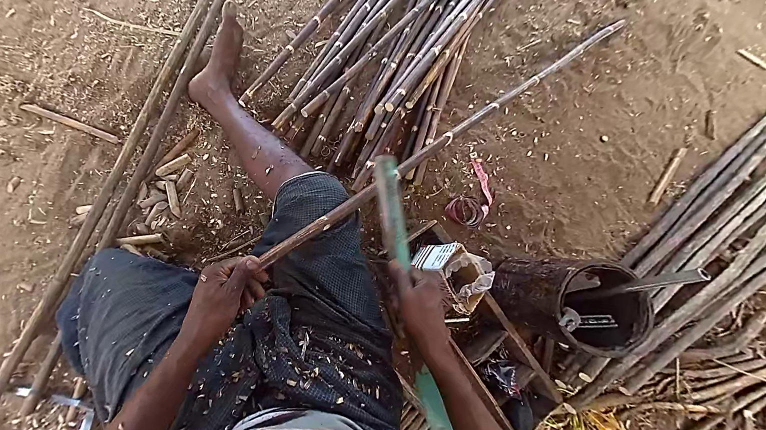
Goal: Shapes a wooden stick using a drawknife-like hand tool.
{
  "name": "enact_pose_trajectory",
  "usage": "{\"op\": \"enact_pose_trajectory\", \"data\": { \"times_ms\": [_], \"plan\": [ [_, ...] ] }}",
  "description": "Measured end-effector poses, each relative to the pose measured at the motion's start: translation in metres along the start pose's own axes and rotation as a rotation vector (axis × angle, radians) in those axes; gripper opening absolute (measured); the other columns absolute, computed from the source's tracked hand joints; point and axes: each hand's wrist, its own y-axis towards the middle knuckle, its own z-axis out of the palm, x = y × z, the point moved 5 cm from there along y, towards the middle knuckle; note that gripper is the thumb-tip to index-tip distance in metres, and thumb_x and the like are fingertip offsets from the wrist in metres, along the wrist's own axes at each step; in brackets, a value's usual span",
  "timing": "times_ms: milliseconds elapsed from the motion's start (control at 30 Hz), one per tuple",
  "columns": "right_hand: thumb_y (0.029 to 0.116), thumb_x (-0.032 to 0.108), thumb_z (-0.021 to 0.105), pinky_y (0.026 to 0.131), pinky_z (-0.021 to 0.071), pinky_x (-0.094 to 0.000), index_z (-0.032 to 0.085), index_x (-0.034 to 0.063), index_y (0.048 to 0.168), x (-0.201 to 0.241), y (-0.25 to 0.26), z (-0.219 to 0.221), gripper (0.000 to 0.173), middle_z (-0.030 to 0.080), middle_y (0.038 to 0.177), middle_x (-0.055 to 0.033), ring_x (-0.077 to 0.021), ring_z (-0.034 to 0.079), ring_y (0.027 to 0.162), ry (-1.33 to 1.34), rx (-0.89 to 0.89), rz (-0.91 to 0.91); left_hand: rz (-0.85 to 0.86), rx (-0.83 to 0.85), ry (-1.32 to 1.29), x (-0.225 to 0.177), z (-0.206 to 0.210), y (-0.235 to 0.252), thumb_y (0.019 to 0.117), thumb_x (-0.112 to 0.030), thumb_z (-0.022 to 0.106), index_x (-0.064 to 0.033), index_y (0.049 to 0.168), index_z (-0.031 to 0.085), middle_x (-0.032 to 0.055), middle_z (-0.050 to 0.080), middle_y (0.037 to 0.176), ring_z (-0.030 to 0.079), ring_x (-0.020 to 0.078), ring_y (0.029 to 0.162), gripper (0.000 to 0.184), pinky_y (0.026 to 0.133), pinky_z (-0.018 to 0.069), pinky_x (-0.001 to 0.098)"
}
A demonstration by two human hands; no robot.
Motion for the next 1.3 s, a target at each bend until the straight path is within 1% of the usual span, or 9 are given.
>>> {"op": "enact_pose_trajectory", "data": {
  "times_ms": [333,467,600,767,900,1000,1133,1233,1300],
  "plan": [
    [0.1011,0.060,0.052,0.057,0.0503,-0.0489,0.065,0.0123,0.086,0.017,-0.016,0.019,0.052,0.057,0.065,-0.0058,-0.0239,0.060,0.060,-0.229,0.155,-0.171,-0.078,0.003,-0.112,0.002,0.003,0.003,0.1118,-0.029,0.039,-0.0009,0.092,0.071,0.0046,0.067,0.066,0.057,0.0090,0.051,0.047,0.049,0.0487,0.0220],
    [0.1029,0.062,0.046,0.051,0.0474,-0.0515,0.066,0.0068,0.089,0.004,0.004,-0.003,0.061,0.058,0.065,-0.0121,-0.0285,0.057,0.055,-0.009,-0.020,0.005,-0.123,0.013,-0.158,0.005,0.006,0.003,0.1125,-0.033,0.034,-0.0005,0.091,0.070,0.0055,0.066,0.066,0.056,0.0095,0.050,0.053,0.048,0.0484,0.0221],
    [0.1036,0.055,0.053,0.055,0.0490,-0.0457,0.067,0.0100,0.089,0.012,-0.007,0.011,0.049,0.057,0.064,-0.0061,-0.0220,0.057,0.057,-0.053,0.180,-0.018,-0.125,0.013,-0.178,0.010,0.002,0.002,0.1124,-0.035,0.034,0.0006,0.090,0.069,0.0064,0.065,0.064,0.057,0.0104,0.050,0.055,0.048,0.0492,0.0228],
    [0.1046,0.058,0.047,0.044,0.0462,-0.0425,0.065,0.0070,0.087,0.003,0.010,-0.005,0.057,0.054,0.058,-0.0079,-0.0224,0.051,0.045,0.078,0.074,0.010,-0.021,0.045,-0.071,0.002,0.000,-0.003,0.1087,-0.020,0.049,-0.0026,0.106,0.068,0.0066,0.072,0.081,0.063,0.0130,0.061,0.026,0.059,0.0545,0.0259],
    [0.1031,0.054,0.055,0.057,0.0495,-0.0475,0.067,0.0071,0.088,0.005,0.007,0.005,0.051,0.058,0.064,-0.0079,-0.0238,0.057,0.056,0.029,0.220,0.010,-0.012,0.078,0.056,-0.010,-0.005,0.001,0.1031,-0.016,0.061,-0.0043,0.102,0.072,0.0050,0.072,0.079,0.064,0.0140,0.061,0.016,0.060,0.0545,0.0272],
    [0.1066,0.051,0.049,0.040,0.0422,-0.0333,0.061,0.0058,0.087,-0.002,0.020,0.001,0.051,0.048,0.056,-0.0031,-0.0148,0.044,0.042,0.277,0.121,0.107,-0.021,0.058,0.067,-0.007,-0.005,-0.002,0.1023,-0.017,0.063,-0.0050,0.102,0.074,0.0048,0.072,0.077,0.063,0.0130,0.059,0.016,0.057,0.0539,0.0265],
    [0.1034,0.052,0.054,0.055,0.0486,-0.0430,0.068,0.0081,0.089,0.018,-0.006,0.018,0.048,0.059,0.064,-0.0064,-0.0203,0.056,0.054,0.034,0.385,-0.015,-0.023,0.052,0.083,-0.009,-0.009,0.001,0.1015,-0.014,0.064,-0.0043,0.100,0.075,0.0046,0.072,0.075,0.062,0.0125,0.057,0.015,0.056,0.0522,0.0257],
    [0.1072,0.049,0.048,0.040,0.0428,-0.0306,0.063,0.0045,0.093,-0.002,0.020,-0.009,0.049,0.048,0.056,-0.0003,-0.0110,0.043,0.041,0.337,0.112,0.116,-0.008,0.064,0.105,-0.008,-0.008,0.003,0.1040,-0.019,0.060,-0.0057,0.099,0.074,0.0029,0.071,0.074,0.061,0.0112,0.056,0.021,0.055,0.0516,0.0252],
    [0.1062,0.055,0.046,0.040,0.0437,-0.0352,0.060,0.0054,0.088,-0.010,0.024,-0.015,0.055,0.049,0.057,-0.0033,-0.0153,0.045,0.042,0.270,-0.017,0.106,-0.002,0.059,0.082,-0.006,-0.007,0.003,0.1068,-0.025,0.054,-0.0062,0.098,0.075,0.0033,0.070,0.071,0.058,0.0116,0.053,0.029,0.052,0.0496,0.0253]
  ]
}}
